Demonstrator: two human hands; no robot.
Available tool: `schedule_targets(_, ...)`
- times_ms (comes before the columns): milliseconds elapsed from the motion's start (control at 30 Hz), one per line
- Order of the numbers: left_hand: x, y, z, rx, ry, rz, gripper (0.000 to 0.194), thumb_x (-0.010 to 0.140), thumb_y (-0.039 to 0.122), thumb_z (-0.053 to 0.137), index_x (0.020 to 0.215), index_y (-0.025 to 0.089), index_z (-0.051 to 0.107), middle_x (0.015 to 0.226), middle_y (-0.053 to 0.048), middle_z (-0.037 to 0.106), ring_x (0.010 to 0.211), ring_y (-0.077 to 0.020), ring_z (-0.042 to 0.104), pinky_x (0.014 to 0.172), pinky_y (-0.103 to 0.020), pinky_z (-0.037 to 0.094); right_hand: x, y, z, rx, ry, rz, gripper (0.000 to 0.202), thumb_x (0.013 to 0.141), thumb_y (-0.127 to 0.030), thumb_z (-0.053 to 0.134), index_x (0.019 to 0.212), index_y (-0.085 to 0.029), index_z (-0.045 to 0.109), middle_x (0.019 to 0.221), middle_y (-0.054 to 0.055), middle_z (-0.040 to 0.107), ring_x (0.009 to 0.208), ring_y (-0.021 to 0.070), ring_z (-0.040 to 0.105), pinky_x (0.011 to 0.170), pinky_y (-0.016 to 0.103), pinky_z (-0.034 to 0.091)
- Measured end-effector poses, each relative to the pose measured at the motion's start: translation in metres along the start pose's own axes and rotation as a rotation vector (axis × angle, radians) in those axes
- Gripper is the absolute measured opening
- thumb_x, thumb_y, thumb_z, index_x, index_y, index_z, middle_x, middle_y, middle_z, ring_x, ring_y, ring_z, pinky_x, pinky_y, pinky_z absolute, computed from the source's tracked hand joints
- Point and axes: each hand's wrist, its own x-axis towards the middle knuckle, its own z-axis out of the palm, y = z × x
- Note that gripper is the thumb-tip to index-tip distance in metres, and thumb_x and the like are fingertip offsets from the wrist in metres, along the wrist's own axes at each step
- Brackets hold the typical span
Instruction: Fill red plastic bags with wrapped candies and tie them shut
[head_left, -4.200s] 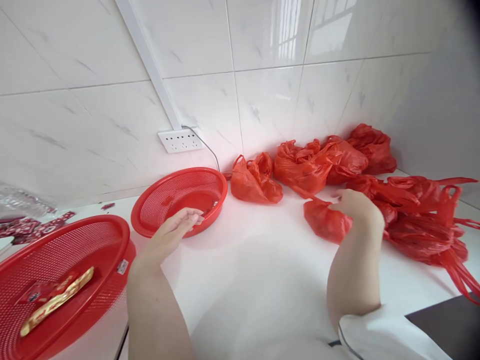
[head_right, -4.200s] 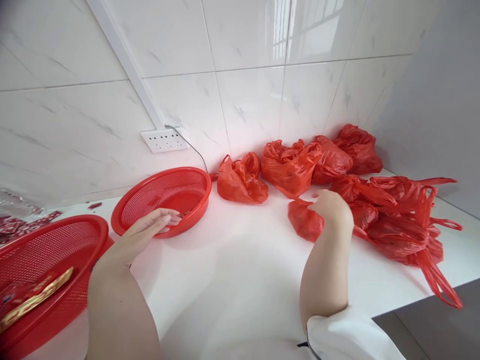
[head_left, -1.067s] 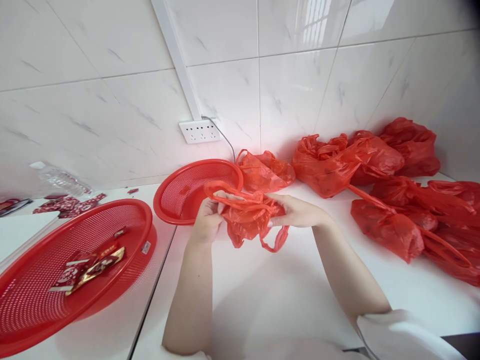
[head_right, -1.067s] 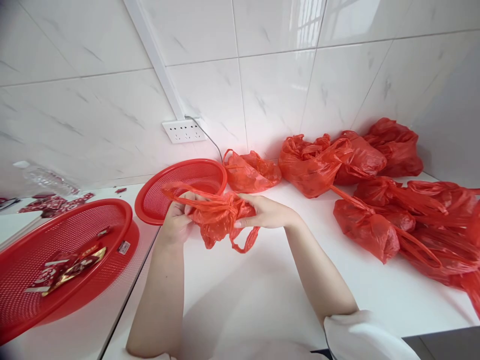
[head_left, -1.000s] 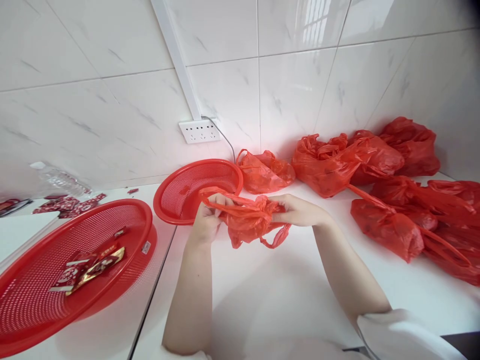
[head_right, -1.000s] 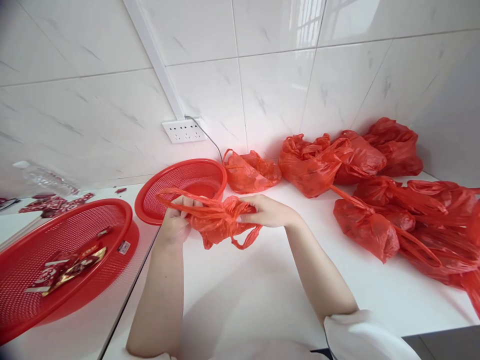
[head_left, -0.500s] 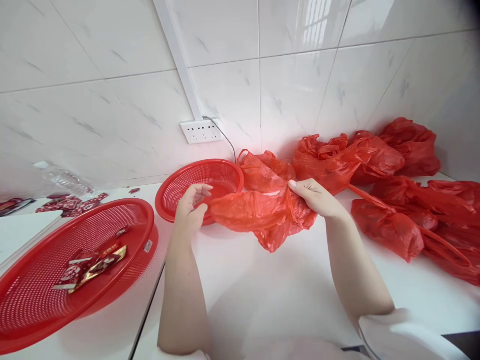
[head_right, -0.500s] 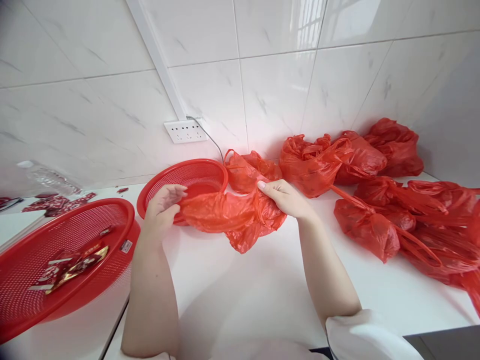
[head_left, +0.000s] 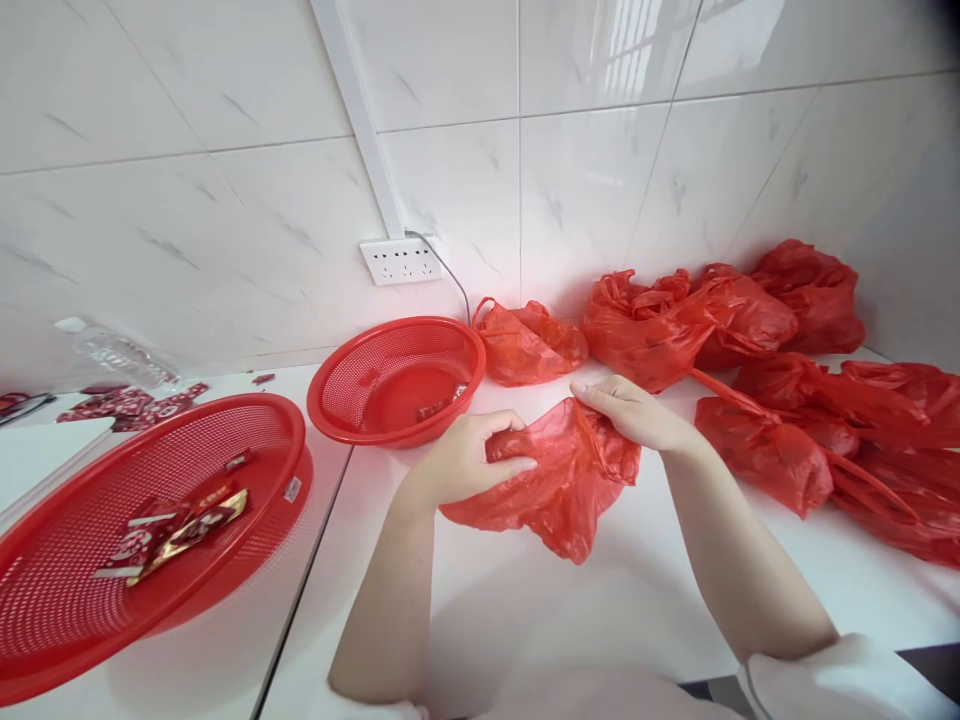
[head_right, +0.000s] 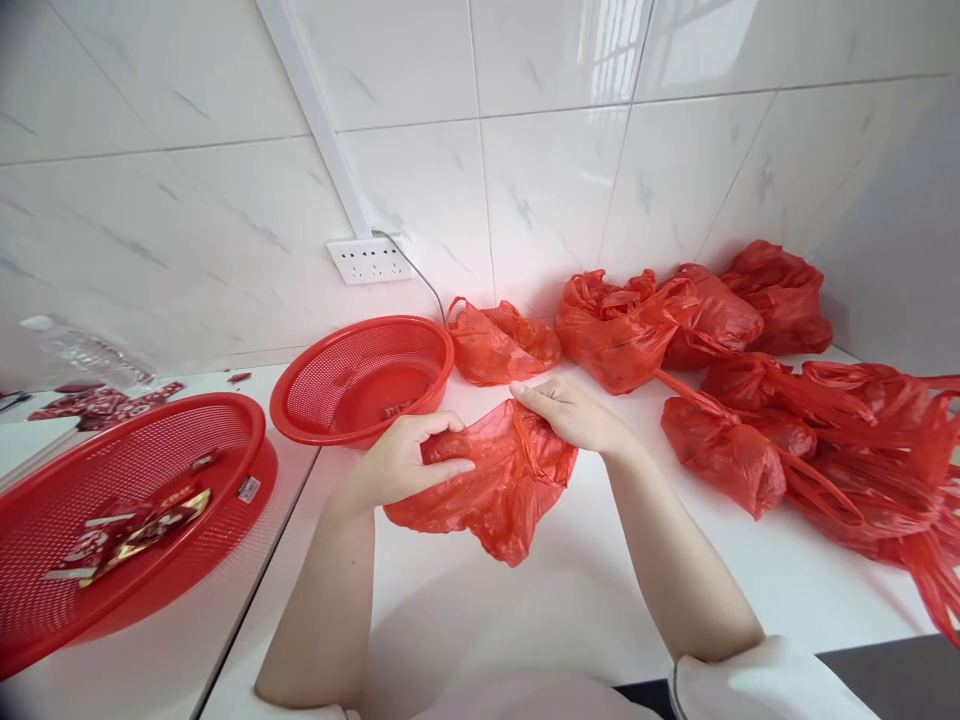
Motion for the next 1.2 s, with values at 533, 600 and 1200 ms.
schedule_targets(533,-0.007,-0.009,0.032,0.177,-0.215,-0.387,0.024,0.08,0.024,0.047,0.063,0.021,0.064,0.056,-0.001,0.056,0.045,-0.0139,0.046,0.049,-0.028,0.028,-0.011,0.094,0.009,-0.548,0.692,-0.231,0.039,0.097,-0.042,0.042,0.083,-0.018,0.069,0.083,0.007,0.066,0.073,0.018,0.059,0.068,0.03,0.043)
schedule_targets(600,-0.007,-0.009,0.046,0.242,-0.185,-0.399,0.022,0.079,0.02,0.047,0.064,0.021,0.063,0.058,-0.002,0.057,0.045,-0.0145,0.046,0.049,-0.029,0.027,-0.016,0.089,0.023,-0.544,0.667,-0.382,0.033,0.097,-0.036,0.042,0.087,-0.018,0.067,0.084,0.008,0.065,0.078,0.019,0.059,0.071,0.031,0.045)
schedule_targets(1200,-0.045,-0.046,0.097,0.611,0.17,-0.758,0.071,0.093,0.033,0.039,0.149,-0.001,0.012,0.086,-0.02,0.071,0.077,-0.0318,0.069,0.06,-0.035,0.046,-0.017,0.094,0.094,-1.06,-0.105,0.03,0.03,0.098,-0.025,0.037,0.12,-0.019,0.056,0.098,0.009,0.07,0.082,0.0181,0.067,0.063,0.025,0.045)
